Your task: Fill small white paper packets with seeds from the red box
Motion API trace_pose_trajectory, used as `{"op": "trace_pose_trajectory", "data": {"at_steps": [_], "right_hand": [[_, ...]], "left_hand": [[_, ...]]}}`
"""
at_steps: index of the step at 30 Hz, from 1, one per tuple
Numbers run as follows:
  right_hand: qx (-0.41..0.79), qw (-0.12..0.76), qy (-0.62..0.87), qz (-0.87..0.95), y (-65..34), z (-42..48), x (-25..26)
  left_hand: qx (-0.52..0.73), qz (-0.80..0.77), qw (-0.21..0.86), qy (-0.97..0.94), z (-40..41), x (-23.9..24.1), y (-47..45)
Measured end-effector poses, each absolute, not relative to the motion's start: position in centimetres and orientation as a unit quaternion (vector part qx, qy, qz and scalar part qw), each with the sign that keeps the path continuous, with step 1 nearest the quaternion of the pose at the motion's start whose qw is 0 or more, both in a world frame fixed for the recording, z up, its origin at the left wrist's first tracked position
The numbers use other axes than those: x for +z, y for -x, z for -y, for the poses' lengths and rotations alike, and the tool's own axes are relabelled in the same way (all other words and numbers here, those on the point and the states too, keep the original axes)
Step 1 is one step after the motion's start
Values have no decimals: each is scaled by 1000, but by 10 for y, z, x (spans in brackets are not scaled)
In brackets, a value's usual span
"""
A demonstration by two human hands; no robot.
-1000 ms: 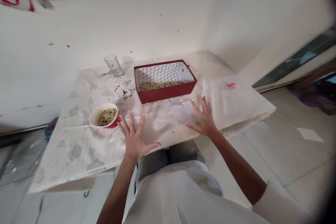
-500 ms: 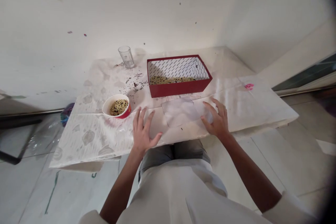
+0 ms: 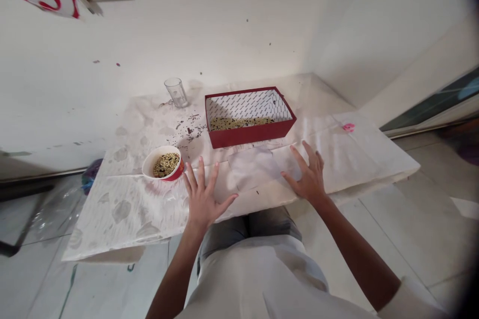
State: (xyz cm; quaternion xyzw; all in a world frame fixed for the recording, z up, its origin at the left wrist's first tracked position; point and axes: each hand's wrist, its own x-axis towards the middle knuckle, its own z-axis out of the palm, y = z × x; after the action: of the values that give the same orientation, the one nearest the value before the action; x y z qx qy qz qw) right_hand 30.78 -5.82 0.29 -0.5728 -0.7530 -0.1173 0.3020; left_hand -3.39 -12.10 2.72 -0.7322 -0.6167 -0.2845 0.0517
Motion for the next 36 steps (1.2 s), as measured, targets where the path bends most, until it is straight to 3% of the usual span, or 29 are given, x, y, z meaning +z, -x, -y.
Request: {"op": "trace_pose_trajectory", "data": {"at_steps": [5,9,12,16,19,21,23,24,30,36], "right_hand": [[-127,363,553,739,-316,59,-11],[-136,380,506,763,-320,51,4],[-145,431,451,768,-314,33,43],[-101,409,457,783,-273,-18,119],[-32,318,462,827,-225,-76,161],[29,171,442,880,-191,-117,171],[87,-47,410,907,-159,-152,168],[100,-87,398,908,-144,-166,163],[107,-174,374,905,-94,-197,128],[68,-194,398,894,-95,-206,115]], "left_hand": [[-358,564,61,741,132,17,47],[-341,601,53,721,131,20,48],[-285,621,-6,730,119,28,34],[-192,672,-29,715,94,37,2],[-148,706,-69,689,76,40,-17],[-148,707,-130,680,68,40,-25],[-165,698,-188,671,63,39,-28],[-181,692,-209,667,62,38,-29],[-356,645,-308,602,71,42,-23],[-530,586,-426,440,83,44,-1]]}}
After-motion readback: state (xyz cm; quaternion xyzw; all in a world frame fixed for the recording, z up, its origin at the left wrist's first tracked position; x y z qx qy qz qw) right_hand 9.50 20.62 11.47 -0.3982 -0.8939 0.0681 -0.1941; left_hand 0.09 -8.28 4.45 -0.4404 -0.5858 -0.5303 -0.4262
